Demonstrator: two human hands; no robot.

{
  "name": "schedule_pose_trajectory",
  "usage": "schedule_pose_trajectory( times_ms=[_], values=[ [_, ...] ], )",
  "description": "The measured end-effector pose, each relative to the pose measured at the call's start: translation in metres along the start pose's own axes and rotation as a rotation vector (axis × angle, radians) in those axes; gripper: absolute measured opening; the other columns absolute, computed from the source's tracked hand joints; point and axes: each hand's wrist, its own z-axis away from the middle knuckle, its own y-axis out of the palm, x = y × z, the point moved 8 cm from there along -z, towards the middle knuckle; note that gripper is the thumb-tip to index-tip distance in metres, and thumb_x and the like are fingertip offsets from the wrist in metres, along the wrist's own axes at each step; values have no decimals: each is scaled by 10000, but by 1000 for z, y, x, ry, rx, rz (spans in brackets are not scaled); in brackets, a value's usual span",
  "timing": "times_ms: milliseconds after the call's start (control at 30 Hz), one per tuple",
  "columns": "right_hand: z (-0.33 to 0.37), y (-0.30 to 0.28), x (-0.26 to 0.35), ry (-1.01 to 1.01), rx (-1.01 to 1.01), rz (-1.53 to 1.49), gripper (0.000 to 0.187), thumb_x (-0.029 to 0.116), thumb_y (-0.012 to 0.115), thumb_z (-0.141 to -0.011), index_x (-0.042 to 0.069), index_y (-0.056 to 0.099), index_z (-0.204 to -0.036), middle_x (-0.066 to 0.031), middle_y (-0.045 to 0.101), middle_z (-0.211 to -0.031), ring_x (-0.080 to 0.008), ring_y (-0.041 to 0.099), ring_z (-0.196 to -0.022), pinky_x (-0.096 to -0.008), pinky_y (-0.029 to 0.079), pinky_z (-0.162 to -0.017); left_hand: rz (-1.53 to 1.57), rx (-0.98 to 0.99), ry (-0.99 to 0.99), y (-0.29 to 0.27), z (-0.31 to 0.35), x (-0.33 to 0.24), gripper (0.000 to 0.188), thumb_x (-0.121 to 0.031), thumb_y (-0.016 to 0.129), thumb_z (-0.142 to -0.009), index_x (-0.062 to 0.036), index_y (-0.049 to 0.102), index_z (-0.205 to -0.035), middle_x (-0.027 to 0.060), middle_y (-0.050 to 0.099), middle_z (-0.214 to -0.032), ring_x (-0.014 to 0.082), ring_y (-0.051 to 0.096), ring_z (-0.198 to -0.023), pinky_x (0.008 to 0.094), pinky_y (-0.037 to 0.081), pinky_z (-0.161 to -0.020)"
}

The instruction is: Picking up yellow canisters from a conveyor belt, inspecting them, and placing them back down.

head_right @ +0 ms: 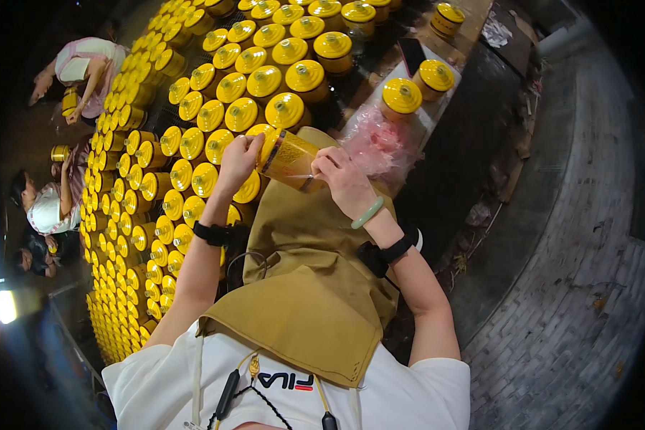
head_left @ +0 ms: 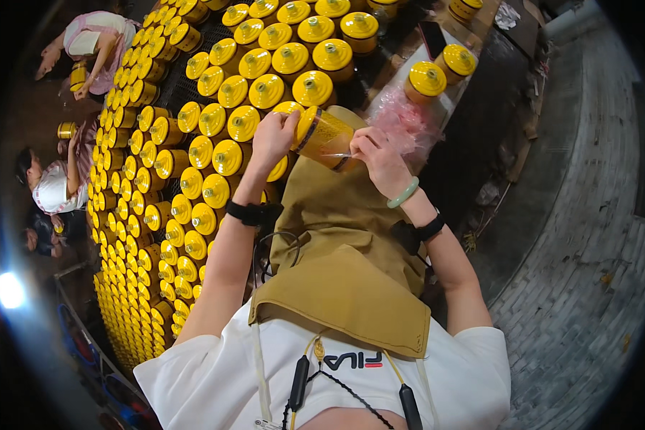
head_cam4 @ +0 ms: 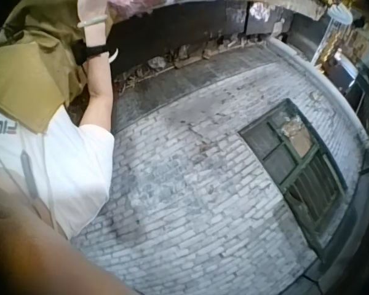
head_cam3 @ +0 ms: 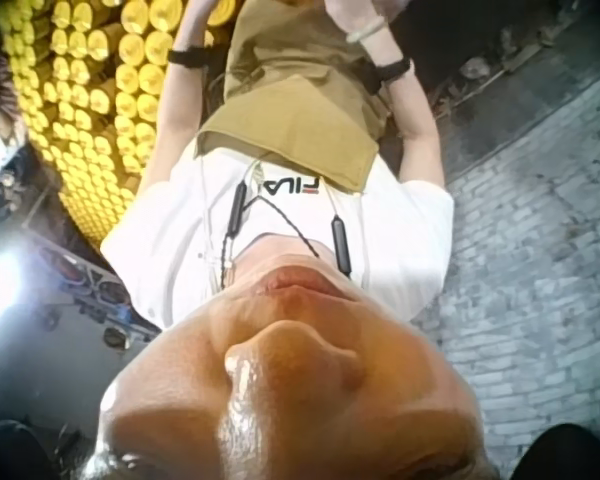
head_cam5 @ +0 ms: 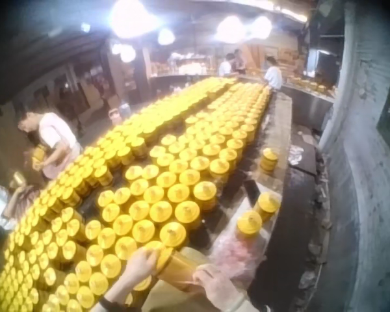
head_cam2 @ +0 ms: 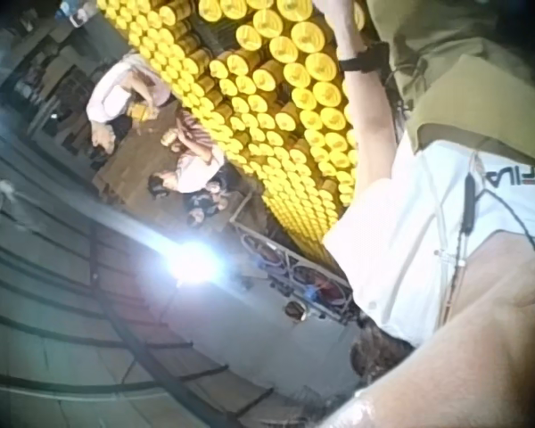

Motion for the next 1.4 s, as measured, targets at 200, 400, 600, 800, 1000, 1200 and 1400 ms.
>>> schedule_pose_trajectory(
  times_ms=[200, 400, 600, 800, 1000, 1200, 1400],
  values=[
    [40, -38, 2, 210, -158, -421, 117, -15, 543, -867, 49, 505, -957, -98, 641, -932, -283, 633, -845, -349, 515, -725, 564, 139, -124, 44, 22, -18, 326, -274, 545, -973, 38, 613, -907, 46, 600, -776, 122, 554, -651, 289, 475, -599],
    [106, -111, 12, 303, -405, -259, 170, -35, 586, -877, 43, 496, -998, -141, 666, -887, -273, 684, -795, -315, 526, -659, 720, 243, 2, 71, 25, -125, 319, -293, 509, -999, -1, 630, -954, 9, 588, -798, 90, 572, -710, 253, 516, -661],
    [211, -146, -38, 607, -1058, -665, 113, 38, 518, -964, 9, 540, -1071, -85, 632, -961, -114, 621, -710, -236, 510, -590, 747, 241, 134, 89, 44, -195, 311, -299, 510, -997, -26, 653, -1036, -8, 628, -856, 79, 583, -725, 232, 493, -664],
    [193, 6, -187, 920, -379, -282, 703, 184, 771, -751, 185, 429, -1366, -224, 521, -1106, -407, 465, -1133, -444, 389, -981, 611, -49, 361, 7, 35, -188, 297, -218, 443, -1017, -5, 614, -1133, 54, 673, -975, 109, 647, -807, 262, 540, -709],
    [164, 38, -239, 693, -514, -301, 504, 196, 827, -667, 96, 570, -1089, -122, 586, -1039, -276, 603, -885, -345, 498, -811, 968, -134, 177, -58, 42, -118, 232, -56, 461, -943, 53, 572, -1116, 149, 652, -1070, 230, 666, -952, 373, 566, -834],
    [129, 49, -247, 982, 80, -626, 457, 153, 813, -675, 65, 643, -1090, -57, 672, -922, -142, 641, -788, -293, 535, -702, 1054, -291, 206, -97, 74, -84, 216, -74, 481, -950, 46, 556, -1113, 144, 657, -1051, 241, 669, -956, 378, 552, -864],
    [86, -23, -247, 485, 585, -365, 356, 191, 790, -751, 37, 698, -1059, -44, 701, -857, -120, 626, -711, -284, 523, -646, 1146, -364, 182, -107, 87, -55, 196, -111, 611, -866, 4, 641, -1022, 155, 657, -1035, 261, 647, -925, 353, 507, -786]
  ],
)
